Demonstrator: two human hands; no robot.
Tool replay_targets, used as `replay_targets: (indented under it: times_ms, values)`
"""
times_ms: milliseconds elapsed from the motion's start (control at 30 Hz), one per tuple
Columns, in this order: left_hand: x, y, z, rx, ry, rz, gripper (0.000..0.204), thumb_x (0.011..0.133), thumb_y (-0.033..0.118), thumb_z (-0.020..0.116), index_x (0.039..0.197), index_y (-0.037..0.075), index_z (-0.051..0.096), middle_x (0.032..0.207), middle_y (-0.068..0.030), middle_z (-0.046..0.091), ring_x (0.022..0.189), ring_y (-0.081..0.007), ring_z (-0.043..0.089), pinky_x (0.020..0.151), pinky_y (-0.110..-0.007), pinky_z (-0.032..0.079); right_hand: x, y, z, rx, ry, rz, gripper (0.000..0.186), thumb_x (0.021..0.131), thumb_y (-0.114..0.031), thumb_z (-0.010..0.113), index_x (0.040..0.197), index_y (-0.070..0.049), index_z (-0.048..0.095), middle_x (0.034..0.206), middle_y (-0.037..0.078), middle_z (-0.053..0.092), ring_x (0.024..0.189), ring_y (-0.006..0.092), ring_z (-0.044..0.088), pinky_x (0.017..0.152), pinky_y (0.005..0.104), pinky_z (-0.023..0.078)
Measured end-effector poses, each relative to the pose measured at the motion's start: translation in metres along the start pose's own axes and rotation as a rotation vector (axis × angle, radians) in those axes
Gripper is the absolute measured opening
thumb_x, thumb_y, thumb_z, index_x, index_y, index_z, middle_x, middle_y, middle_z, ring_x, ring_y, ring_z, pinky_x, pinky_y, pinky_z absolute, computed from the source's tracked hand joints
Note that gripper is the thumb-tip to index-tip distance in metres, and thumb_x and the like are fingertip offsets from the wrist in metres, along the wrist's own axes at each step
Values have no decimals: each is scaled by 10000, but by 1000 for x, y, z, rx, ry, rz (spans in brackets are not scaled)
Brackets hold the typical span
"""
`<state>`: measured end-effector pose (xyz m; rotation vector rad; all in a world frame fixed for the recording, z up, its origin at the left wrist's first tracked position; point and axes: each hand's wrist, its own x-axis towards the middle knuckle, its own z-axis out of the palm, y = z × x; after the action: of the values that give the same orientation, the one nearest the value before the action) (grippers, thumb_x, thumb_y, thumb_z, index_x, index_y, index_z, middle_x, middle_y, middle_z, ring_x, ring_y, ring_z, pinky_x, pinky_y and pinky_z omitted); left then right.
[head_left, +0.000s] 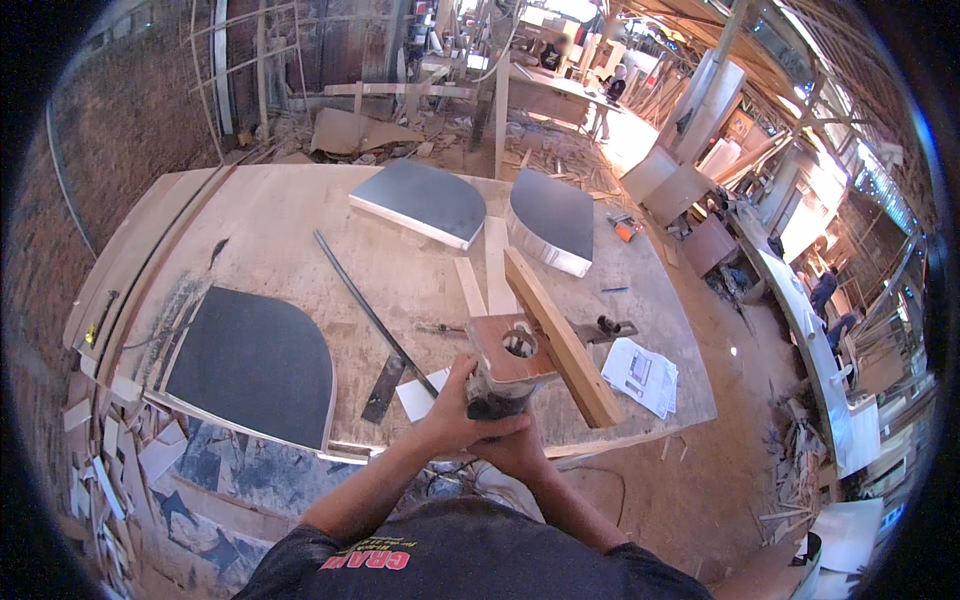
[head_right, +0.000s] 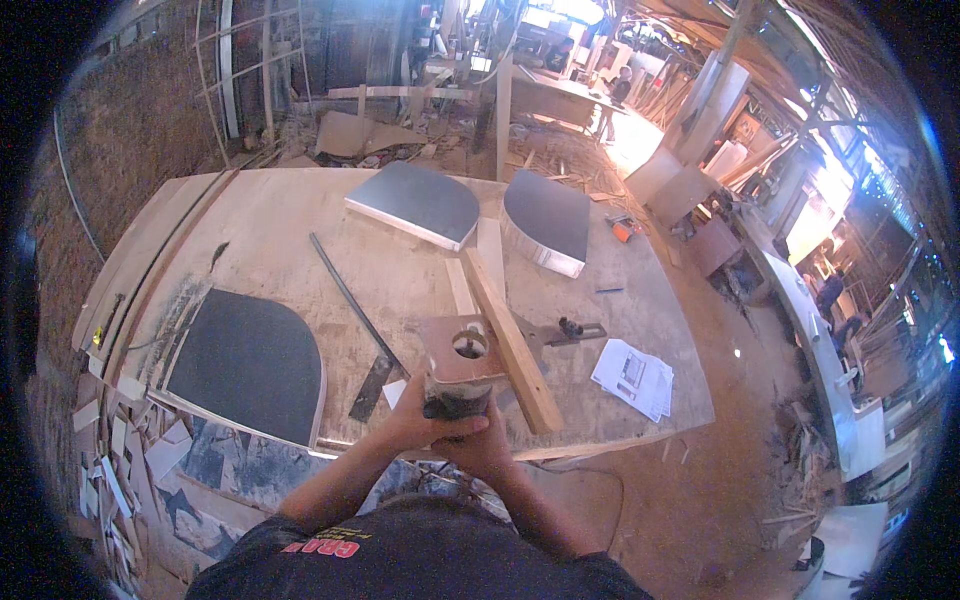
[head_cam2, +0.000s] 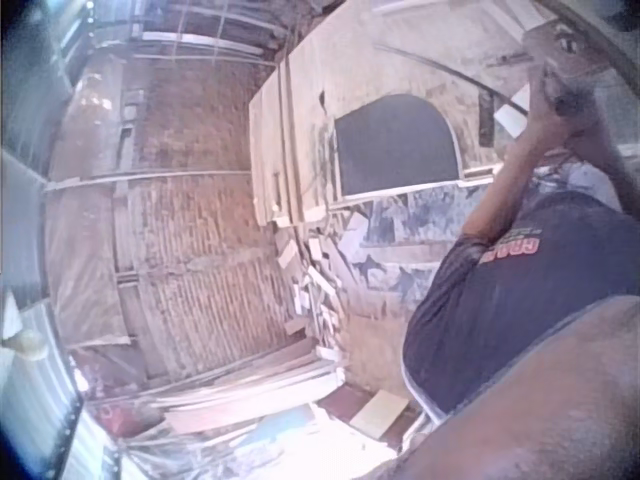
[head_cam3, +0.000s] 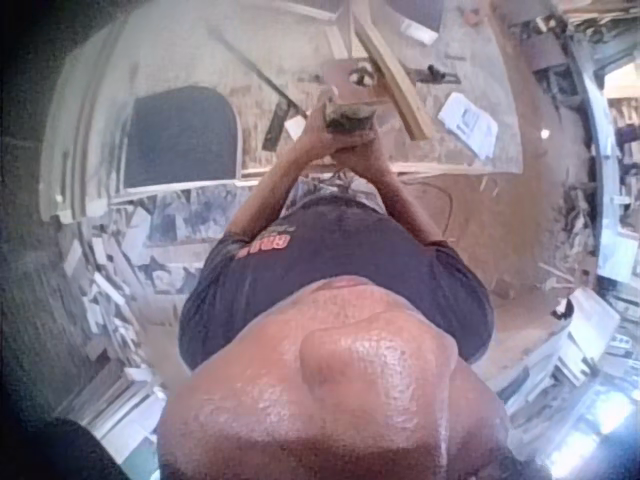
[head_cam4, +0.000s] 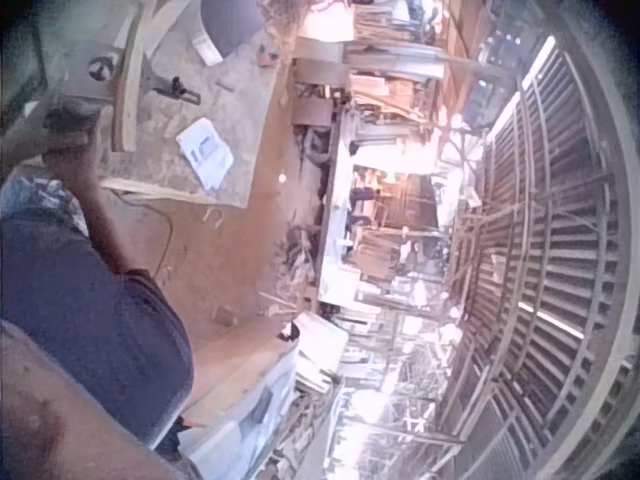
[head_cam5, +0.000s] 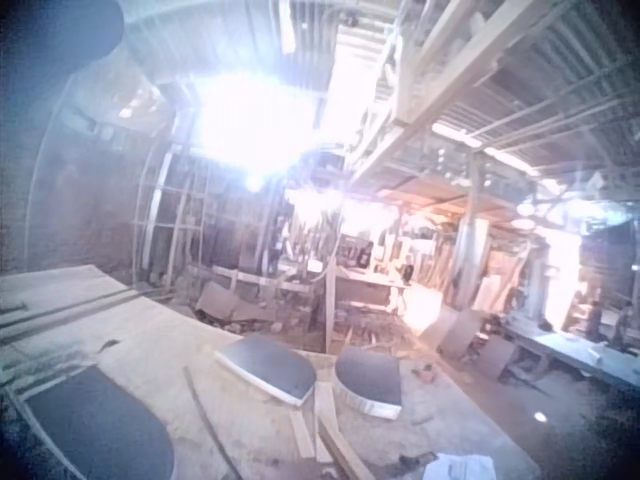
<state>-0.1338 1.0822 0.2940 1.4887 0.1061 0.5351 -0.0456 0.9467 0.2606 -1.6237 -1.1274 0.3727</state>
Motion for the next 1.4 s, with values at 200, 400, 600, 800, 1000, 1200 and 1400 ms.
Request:
replay_targets:
  times_ms: [200, 400, 600, 800, 1000, 1200, 1400]
  values:
    - [-8, 5, -18, -237, -17, 169, 830, 708, 221, 957, 1373, 63, 487, 1428, -132, 448, 1393, -267, 442, 1165, -474, 359, -6, -12, -11, 19, 113, 46, 809, 707, -204, 917, 1366, -18, 487, 1267, 136, 635, 1132, 250, 655, 947, 390, 542]
    - [-4, -2, -9, -264, -101, 189, 765, 783, 114, 897, 1420, 30, 481, 1456, -102, 474, 1400, -215, 463, 1177, -426, 364, -15, -4, -15, -41, 102, 90, 809, 685, -203, 925, 1358, -38, 506, 1263, 141, 628, 1131, 254, 644, 940, 402, 533]
    - [-6, 32, 0, -131, -117, 59, 745, 842, 168, 861, 1455, -36, 490, 1447, -137, 550, 1368, -237, 508, 1175, -401, 365, -20, -3, -14, 29, 124, 88, 833, 676, -211, 923, 1368, -39, 491, 1268, 148, 618, 1162, 280, 634, 960, 411, 524]
    - [-4, 45, 6, 190, -64, 230, 542, 843, 196, 877, 1291, 5, 638, 1312, -113, 663, 1211, -184, 628, 1030, -361, 500, -16, -13, -23, -49, 34, 8, 868, 661, -229, 939, 1370, -39, 477, 1287, 165, 603, 1206, 304, 619, 979, 432, 515]
    - [-9, 47, 12, 63, -62, 154, 474, 841, 194, 880, 1219, 3, 666, 1169, -94, 731, 1097, -170, 682, 953, -348, 540, -22, -9, -22, -192, -12, -7, 957, 656, -266, 953, 1413, -34, 415, 1317, 179, 574, 1235, 333, 601, 995, 452, 506]
    - [-10, 48, 12, -21, -100, 34, 595, 832, 167, 890, 1321, -7, 598, 1272, -104, 676, 1168, -179, 647, 1016, -351, 515, -27, -1, -20, -117, 34, 25, 951, 652, -258, 951, 1402, -25, 416, 1300, 183, 576, 1211, 337, 612, 983, 456, 515]
    - [-10, 44, 11, -23, -108, 29, 627, 825, 169, 901, 1334, -13, 582, 1265, -104, 690, 1159, -160, 653, 993, -343, 537, -27, -9, -18, -103, 41, 80, 923, 656, -239, 944, 1394, -26, 432, 1290, 182, 577, 1194, 336, 616, 978, 456, 517]
